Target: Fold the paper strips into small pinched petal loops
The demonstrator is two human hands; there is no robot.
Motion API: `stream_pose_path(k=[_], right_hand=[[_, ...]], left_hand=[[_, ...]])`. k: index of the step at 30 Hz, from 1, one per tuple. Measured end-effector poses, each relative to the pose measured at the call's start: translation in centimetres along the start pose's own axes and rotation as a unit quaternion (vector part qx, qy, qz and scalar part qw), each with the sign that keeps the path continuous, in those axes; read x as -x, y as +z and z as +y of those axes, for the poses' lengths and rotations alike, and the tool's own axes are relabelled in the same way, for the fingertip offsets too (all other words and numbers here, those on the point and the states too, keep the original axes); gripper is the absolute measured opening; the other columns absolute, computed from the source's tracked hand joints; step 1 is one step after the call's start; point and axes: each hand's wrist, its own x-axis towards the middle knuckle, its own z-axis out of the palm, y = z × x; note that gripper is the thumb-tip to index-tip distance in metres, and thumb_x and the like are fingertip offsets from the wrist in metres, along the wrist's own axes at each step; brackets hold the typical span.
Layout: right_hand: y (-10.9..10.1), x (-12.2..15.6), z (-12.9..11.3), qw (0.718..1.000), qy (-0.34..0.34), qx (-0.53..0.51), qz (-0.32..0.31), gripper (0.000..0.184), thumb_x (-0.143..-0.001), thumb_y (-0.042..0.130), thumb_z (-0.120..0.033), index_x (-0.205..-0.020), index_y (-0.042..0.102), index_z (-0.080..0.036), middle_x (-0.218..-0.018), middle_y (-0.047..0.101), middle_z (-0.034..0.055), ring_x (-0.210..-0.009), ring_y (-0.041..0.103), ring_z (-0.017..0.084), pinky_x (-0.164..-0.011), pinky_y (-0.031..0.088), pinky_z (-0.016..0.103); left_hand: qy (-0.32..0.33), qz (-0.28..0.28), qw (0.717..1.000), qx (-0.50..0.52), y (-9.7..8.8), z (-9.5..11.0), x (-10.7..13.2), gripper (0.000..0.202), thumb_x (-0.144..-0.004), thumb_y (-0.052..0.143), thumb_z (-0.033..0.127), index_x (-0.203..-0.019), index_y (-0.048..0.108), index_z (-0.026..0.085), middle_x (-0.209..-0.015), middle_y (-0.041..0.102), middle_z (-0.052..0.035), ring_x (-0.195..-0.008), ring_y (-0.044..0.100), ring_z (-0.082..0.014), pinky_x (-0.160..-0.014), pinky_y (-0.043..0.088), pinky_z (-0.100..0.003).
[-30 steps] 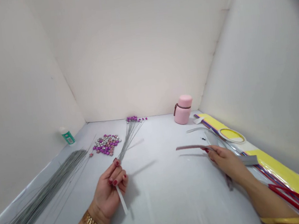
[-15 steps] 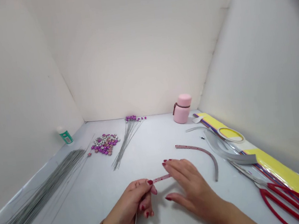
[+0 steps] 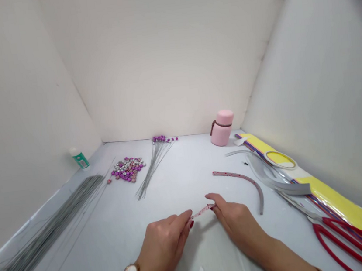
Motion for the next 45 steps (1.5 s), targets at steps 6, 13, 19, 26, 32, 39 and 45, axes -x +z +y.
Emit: stream_pose_path(k=[6,13,19,26,32,39,45], right_hand=[[-1.0,-0.1,-1.9,0.945,0.139,-0.294,-0.023,0.021,-0.082,0.050,-0.030,-0.071,0.062,-0.017,-0.064,0.054,0.0011,-0.059,0.051,0.014,-0.054,0.037,0.024],[-0.2,0.0,-2.9,0.710,0.245,-0.651,-0.112,0.019,-0.077,0.061,-0.032,-0.081,0.063,-0.014,-0.066,0.057,0.0010,-0.054,0.047,0.008,-0.051,0.034,0.019],[-0.3,0.0,-3.0,0.754,0.235,-0.608,-0.078,0.017,-0.075,0.064,-0.030,-0.074,0.067,-0.013,-0.059,0.050,-0.0030,-0.050,0.037,0.005,-0.047,0.029,0.017],[-0.1,0.0,-4.1,0.704,0.261,-0.659,-0.047,0.025,-0.067,0.071,-0.028,-0.083,0.055,-0.016,-0.053,0.056,-0.0041,-0.047,0.050,0.007,-0.046,0.035,0.017],[0.1,0.2,-4.0,0.751,0.238,-0.615,-0.029,0.020,-0.070,0.067,-0.030,-0.076,0.053,-0.016,-0.051,0.052,-0.0062,-0.043,0.043,0.005,-0.042,0.032,0.016],[0.2,0.6,-4.0,0.832,0.200,-0.518,-0.002,0.013,-0.074,0.061,-0.027,-0.073,0.054,-0.017,-0.062,0.056,-0.0014,-0.057,0.049,0.011,-0.053,0.038,0.021],[0.6,0.5,-3.8,0.803,0.195,-0.559,-0.070,0.020,-0.079,0.056,-0.036,-0.080,0.052,-0.017,-0.059,0.051,-0.0041,-0.052,0.045,0.009,-0.049,0.034,0.019]], left_hand=[[0.021,0.001,0.995,-0.102,0.1,-0.1,-0.2,0.022,-0.087,0.035,0.017,-0.089,0.057,0.018,-0.063,0.063,-0.0031,-0.053,0.057,-0.0180,-0.049,0.040,-0.026],[0.011,-0.005,0.998,0.066,-0.3,1.1,0.0,0.029,-0.085,0.034,0.011,-0.101,0.055,0.020,-0.084,0.061,-0.0051,-0.078,0.055,-0.0181,-0.070,0.043,-0.029],[-0.033,0.028,0.995,0.092,0.1,1.7,0.0,0.030,-0.086,0.036,0.015,-0.105,0.058,0.022,-0.079,0.057,-0.0055,-0.073,0.053,-0.0186,-0.062,0.041,-0.028],[-0.217,0.015,0.911,0.350,0.7,1.7,0.0,0.016,-0.078,0.052,0.024,-0.072,0.064,0.015,-0.069,0.068,-0.0042,-0.065,0.059,-0.0166,-0.059,0.043,-0.024],[-0.209,-0.010,0.881,0.425,1.3,2.5,0.0,0.014,-0.074,0.054,0.023,-0.070,0.063,0.013,-0.068,0.065,-0.0042,-0.065,0.056,-0.0161,-0.060,0.043,-0.024],[-0.217,-0.029,0.862,0.458,1.6,2.6,0.1,0.017,-0.073,0.058,0.029,-0.073,0.063,0.013,-0.064,0.059,-0.0019,-0.060,0.050,-0.0140,-0.056,0.039,-0.023],[-0.246,0.027,0.839,0.485,1.4,2.2,-0.3,0.026,-0.075,0.056,0.036,-0.062,0.060,0.013,-0.053,0.051,0.0018,-0.054,0.045,-0.0120,-0.053,0.034,-0.022]])
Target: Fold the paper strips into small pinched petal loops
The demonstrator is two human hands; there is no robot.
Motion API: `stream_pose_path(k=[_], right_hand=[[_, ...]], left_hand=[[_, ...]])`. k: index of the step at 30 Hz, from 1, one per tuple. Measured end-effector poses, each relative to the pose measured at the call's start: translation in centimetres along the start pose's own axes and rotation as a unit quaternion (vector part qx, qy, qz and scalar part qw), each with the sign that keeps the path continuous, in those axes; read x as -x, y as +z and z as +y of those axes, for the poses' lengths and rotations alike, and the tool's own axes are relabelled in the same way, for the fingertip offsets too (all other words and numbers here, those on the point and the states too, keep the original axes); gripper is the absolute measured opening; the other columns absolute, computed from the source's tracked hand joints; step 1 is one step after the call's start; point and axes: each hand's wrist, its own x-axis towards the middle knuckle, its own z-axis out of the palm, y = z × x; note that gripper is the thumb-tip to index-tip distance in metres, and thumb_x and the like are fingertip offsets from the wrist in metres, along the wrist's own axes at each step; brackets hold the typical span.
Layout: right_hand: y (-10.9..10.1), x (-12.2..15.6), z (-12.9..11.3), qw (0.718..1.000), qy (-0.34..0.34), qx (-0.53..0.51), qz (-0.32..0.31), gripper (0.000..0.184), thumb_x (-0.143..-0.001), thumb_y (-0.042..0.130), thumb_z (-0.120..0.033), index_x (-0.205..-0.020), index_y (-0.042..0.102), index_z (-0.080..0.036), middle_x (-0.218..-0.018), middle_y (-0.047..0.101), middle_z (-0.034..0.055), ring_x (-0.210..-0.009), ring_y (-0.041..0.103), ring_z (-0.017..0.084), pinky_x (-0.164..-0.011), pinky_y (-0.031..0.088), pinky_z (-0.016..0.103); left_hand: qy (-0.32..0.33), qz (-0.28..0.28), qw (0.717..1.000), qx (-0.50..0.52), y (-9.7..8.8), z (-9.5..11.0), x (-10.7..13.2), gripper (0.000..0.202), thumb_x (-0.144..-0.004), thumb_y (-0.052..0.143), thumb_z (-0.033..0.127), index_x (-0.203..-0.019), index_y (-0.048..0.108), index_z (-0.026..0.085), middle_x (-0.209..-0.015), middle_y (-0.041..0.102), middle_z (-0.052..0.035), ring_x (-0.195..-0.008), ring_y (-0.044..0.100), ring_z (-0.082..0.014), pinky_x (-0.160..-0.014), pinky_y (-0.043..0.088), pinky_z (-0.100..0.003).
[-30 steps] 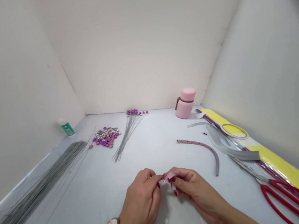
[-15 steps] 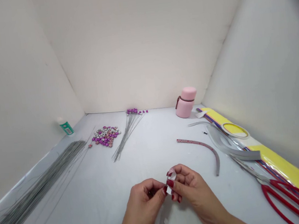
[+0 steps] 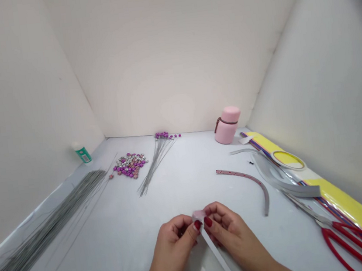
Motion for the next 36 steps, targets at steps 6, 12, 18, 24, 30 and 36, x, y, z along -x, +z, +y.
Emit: stream_pose_path(k=[6,12,18,24,30,36], right_hand=[[0.2,0.0,0.2,0.993,0.073,-0.004,-0.094,0.027,-0.073,0.061,-0.039,-0.064,0.048,-0.016,-0.051,0.055,-0.0028,-0.044,0.046,0.009,-0.048,0.036,0.021],[-0.4,0.1,0.0,0.989,0.108,0.002,-0.101,0.030,-0.070,0.063,-0.040,-0.061,0.047,-0.017,-0.048,0.056,-0.0028,-0.042,0.045,0.008,-0.044,0.031,0.019],[-1.0,0.0,-0.2,0.985,0.111,0.004,-0.129,0.030,-0.075,0.057,-0.042,-0.064,0.049,-0.016,-0.050,0.055,-0.0024,-0.042,0.045,0.008,-0.044,0.032,0.019],[-1.6,-0.2,-0.2,0.989,-0.046,0.121,-0.066,0.032,-0.080,0.051,-0.023,-0.112,0.053,-0.021,-0.080,0.061,0.0025,-0.061,0.053,0.012,-0.060,0.042,0.025],[-1.4,0.1,-0.6,0.966,-0.162,0.176,-0.100,0.015,-0.077,0.056,-0.016,-0.078,0.070,-0.021,-0.070,0.062,0.0041,-0.068,0.055,0.016,-0.064,0.043,0.027],[-1.6,-0.1,-1.1,0.995,-0.066,-0.062,0.042,0.014,-0.075,0.062,-0.032,-0.073,0.068,-0.020,-0.081,0.054,0.0031,-0.055,0.047,0.010,-0.047,0.038,0.022]], left_hand=[[-0.006,0.028,0.999,0.028,-0.8,0.0,-0.7,0.026,-0.074,0.057,0.033,-0.058,0.056,0.014,-0.049,0.049,0.0027,-0.050,0.045,-0.0114,-0.052,0.033,-0.022],[-0.030,0.075,0.997,0.019,-1.8,-0.3,-1.3,0.023,-0.073,0.058,0.034,-0.064,0.060,0.013,-0.051,0.047,0.0042,-0.050,0.042,-0.0102,-0.051,0.031,-0.020],[-0.053,0.074,0.993,0.072,-1.6,0.1,-1.2,0.018,-0.070,0.062,0.031,-0.065,0.059,0.014,-0.053,0.050,0.0043,-0.049,0.042,-0.0091,-0.052,0.032,-0.019],[-0.050,0.065,0.985,0.153,-1.6,0.0,-1.2,0.020,-0.074,0.059,0.030,-0.062,0.056,0.014,-0.056,0.052,0.0031,-0.050,0.044,-0.0081,-0.053,0.034,-0.018],[-0.060,0.061,0.983,0.162,-1.5,0.1,-1.2,0.018,-0.072,0.062,0.028,-0.064,0.055,0.013,-0.054,0.051,0.0029,-0.050,0.044,-0.0077,-0.052,0.034,-0.018],[-0.044,0.065,0.987,0.139,-1.5,-0.5,-1.4,0.019,-0.072,0.061,0.032,-0.067,0.055,0.015,-0.066,0.057,0.0003,-0.054,0.049,-0.0091,-0.056,0.037,-0.020]])
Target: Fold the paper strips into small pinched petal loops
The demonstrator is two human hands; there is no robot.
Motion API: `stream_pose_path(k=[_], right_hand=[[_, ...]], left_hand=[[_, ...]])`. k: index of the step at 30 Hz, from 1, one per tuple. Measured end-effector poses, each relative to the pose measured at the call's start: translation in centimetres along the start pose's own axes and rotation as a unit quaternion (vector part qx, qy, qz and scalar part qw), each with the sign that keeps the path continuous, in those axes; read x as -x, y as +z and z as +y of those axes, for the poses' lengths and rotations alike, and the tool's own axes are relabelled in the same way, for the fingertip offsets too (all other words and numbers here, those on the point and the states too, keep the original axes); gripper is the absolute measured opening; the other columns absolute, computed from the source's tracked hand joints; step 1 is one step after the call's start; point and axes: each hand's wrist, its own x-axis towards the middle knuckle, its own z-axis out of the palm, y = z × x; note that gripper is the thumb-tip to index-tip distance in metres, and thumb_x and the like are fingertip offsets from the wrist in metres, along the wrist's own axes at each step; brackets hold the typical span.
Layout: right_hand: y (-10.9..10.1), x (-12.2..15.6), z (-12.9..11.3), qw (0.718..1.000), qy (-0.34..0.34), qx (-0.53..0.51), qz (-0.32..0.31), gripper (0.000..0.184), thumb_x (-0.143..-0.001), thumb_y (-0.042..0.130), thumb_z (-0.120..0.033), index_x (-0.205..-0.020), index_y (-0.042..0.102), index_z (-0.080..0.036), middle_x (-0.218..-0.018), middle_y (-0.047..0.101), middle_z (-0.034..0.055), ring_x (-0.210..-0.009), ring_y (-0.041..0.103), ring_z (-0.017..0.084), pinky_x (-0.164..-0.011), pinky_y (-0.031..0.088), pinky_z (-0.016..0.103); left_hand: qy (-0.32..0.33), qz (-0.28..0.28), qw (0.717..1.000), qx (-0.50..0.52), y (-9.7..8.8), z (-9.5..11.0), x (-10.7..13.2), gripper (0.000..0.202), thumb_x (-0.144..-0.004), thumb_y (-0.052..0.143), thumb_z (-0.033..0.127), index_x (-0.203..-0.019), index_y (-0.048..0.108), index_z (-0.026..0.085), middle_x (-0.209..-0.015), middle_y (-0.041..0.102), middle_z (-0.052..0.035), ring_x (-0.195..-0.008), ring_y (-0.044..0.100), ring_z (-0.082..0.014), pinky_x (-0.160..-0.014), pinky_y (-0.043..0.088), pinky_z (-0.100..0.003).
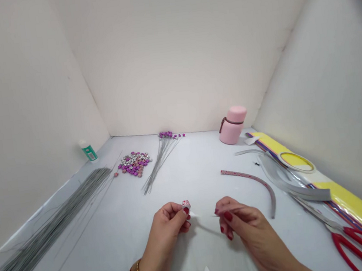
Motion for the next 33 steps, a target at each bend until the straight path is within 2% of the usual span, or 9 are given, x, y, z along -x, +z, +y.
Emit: stream_pose_path(k=[3,8,12,15,20,26,29,33], right_hand=[[0.4,0.1,0.0,0.997,0.053,-0.050,0.000,0.020,-0.076,0.061,-0.037,-0.073,0.066,-0.018,-0.072,0.054,0.0018,-0.054,0.045,0.009,-0.047,0.036,0.020],[1.5,0.7,0.9,0.985,0.130,-0.014,-0.109,0.032,-0.074,0.061,-0.043,-0.061,0.055,-0.014,-0.057,0.048,-0.0029,-0.043,0.039,0.005,-0.043,0.029,0.018],[2.0,0.8,1.5,0.976,0.194,0.025,-0.098,0.033,-0.068,0.065,-0.045,-0.065,0.052,-0.015,-0.048,0.043,-0.0074,-0.037,0.034,0.003,-0.037,0.024,0.016],[2.0,0.7,1.4,0.978,0.192,0.042,-0.072,0.035,-0.070,0.062,-0.046,-0.062,0.049,-0.015,-0.048,0.041,-0.0078,-0.037,0.034,0.003,-0.036,0.024,0.015],[1.8,0.5,1.5,0.971,0.227,0.032,-0.069,0.034,-0.070,0.061,-0.046,-0.062,0.048,-0.015,-0.045,0.040,-0.0085,-0.033,0.032,0.002,-0.032,0.020,0.014],[2.1,0.5,1.7,0.980,0.197,-0.002,-0.031,0.033,-0.070,0.062,-0.044,-0.064,0.049,-0.014,-0.049,0.047,-0.0069,-0.032,0.035,0.000,-0.032,0.021,0.012],[2.2,0.4,1.9,0.980,0.195,-0.012,-0.035,0.037,-0.069,0.063,-0.047,-0.068,0.049,-0.013,-0.052,0.052,-0.0052,-0.032,0.038,0.000,-0.031,0.023,0.011],[2.1,0.2,2.1,0.979,0.196,-0.030,-0.055,0.042,-0.065,0.064,-0.052,-0.071,0.047,-0.014,-0.052,0.056,-0.0050,-0.030,0.040,-0.001,-0.029,0.024,0.010]], left_hand=[[0.006,0.000,1.000,-0.023,0.1,-0.2,0.0,0.021,-0.073,0.060,0.033,-0.065,0.054,0.015,-0.059,0.055,0.0020,-0.053,0.048,-0.0089,-0.054,0.036,-0.019],[0.022,-0.007,0.998,-0.062,0.2,-0.3,0.1,0.019,-0.072,0.060,0.029,-0.062,0.054,0.014,-0.050,0.051,0.0043,-0.048,0.045,-0.0088,-0.050,0.033,-0.019],[0.030,-0.017,0.998,-0.055,0.2,-0.5,0.1,0.019,-0.073,0.059,0.027,-0.061,0.053,0.015,-0.050,0.050,0.0042,-0.049,0.044,-0.0090,-0.050,0.033,-0.020],[0.024,-0.019,0.998,-0.051,0.3,-0.5,0.1,0.018,-0.074,0.058,0.028,-0.063,0.053,0.014,-0.051,0.050,0.0040,-0.048,0.044,-0.0085,-0.049,0.033,-0.020],[0.028,-0.003,0.997,-0.067,0.3,-0.4,0.2,0.014,-0.074,0.058,0.024,-0.065,0.054,0.014,-0.052,0.051,0.0037,-0.050,0.044,-0.0084,-0.050,0.033,-0.019],[0.042,-0.003,0.997,-0.070,0.3,-0.5,0.3,0.014,-0.076,0.056,0.024,-0.066,0.054,0.014,-0.052,0.053,0.0024,-0.050,0.046,-0.0088,-0.049,0.034,-0.019],[0.039,-0.006,0.997,-0.062,0.6,-0.7,0.5,0.014,-0.074,0.058,0.023,-0.064,0.053,0.014,-0.054,0.055,0.0010,-0.049,0.046,-0.0087,-0.048,0.035,-0.019],[0.042,-0.042,0.997,-0.048,0.9,-1.4,0.7,0.016,-0.075,0.058,0.025,-0.064,0.051,0.014,-0.054,0.056,0.0000,-0.049,0.050,-0.0105,-0.048,0.036,-0.021]])
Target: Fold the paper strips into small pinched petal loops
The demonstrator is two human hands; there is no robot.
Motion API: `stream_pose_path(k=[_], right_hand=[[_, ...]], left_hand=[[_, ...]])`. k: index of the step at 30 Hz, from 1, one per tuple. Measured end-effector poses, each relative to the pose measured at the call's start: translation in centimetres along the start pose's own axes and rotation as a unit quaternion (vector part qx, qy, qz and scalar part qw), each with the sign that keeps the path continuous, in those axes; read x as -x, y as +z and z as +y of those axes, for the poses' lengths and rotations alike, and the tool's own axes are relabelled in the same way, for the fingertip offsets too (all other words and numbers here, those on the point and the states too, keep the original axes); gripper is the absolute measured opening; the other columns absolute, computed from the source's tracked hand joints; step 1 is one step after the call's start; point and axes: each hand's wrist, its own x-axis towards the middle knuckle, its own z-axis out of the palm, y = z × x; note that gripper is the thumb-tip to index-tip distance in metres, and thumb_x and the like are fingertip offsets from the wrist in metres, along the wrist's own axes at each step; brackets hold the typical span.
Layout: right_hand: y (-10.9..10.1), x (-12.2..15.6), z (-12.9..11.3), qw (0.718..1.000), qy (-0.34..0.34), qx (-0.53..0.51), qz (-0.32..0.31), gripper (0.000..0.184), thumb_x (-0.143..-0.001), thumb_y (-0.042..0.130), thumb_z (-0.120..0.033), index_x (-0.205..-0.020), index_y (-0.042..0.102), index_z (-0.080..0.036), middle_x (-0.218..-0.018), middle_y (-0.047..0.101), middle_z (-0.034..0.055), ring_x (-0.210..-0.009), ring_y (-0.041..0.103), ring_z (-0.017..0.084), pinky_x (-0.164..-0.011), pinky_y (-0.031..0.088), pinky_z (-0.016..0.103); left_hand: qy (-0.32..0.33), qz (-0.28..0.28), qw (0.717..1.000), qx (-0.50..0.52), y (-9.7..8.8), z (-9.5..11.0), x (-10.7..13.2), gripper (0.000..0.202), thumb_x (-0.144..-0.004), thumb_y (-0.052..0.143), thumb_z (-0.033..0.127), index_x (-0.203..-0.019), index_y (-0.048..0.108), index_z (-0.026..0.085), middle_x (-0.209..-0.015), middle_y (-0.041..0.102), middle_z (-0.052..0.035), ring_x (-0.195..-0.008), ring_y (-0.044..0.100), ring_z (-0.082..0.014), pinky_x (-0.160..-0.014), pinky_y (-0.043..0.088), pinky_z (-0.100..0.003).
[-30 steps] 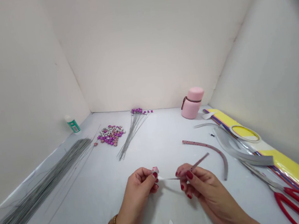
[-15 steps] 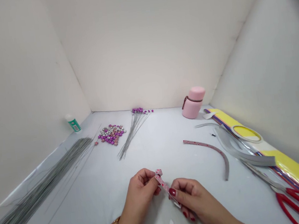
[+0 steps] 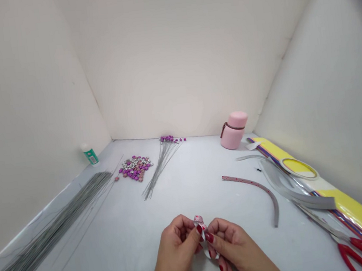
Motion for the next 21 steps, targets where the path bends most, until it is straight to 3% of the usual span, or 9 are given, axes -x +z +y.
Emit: stream_pose_path(k=[7,16,21], right_hand=[[-0.14,-0.21,0.39,1.000,0.007,-0.009,-0.029,0.041,-0.067,0.064,-0.050,-0.070,0.044,-0.015,-0.047,0.056,-0.0053,-0.026,0.041,0.000,-0.025,0.023,0.008],[0.05,-0.22,0.14,0.999,0.001,-0.030,-0.030,0.042,-0.065,0.065,-0.051,-0.068,0.045,-0.014,-0.049,0.058,-0.0039,-0.027,0.043,0.000,-0.026,0.026,0.007],[0.00,-0.01,0.22,0.997,0.012,-0.039,-0.062,0.042,-0.063,0.068,-0.049,-0.066,0.045,-0.014,-0.049,0.059,-0.0024,-0.027,0.045,0.001,-0.025,0.028,0.008]], left_hand=[[0.039,0.037,0.996,-0.071,-0.24,0.60,0.19,0.018,-0.077,0.055,0.027,-0.065,0.051,0.015,-0.056,0.054,0.0016,-0.053,0.048,-0.0105,-0.051,0.037,-0.021],[0.064,-0.001,0.987,-0.149,-0.23,-0.02,0.35,0.018,-0.081,0.050,0.027,-0.067,0.053,0.015,-0.059,0.058,-0.0008,-0.056,0.054,-0.0130,-0.053,0.040,-0.022],[0.080,0.021,0.981,-0.176,-0.36,0.38,0.51,0.019,-0.081,0.049,0.028,-0.066,0.052,0.016,-0.058,0.057,0.0002,-0.055,0.051,-0.0122,-0.052,0.039,-0.021]])
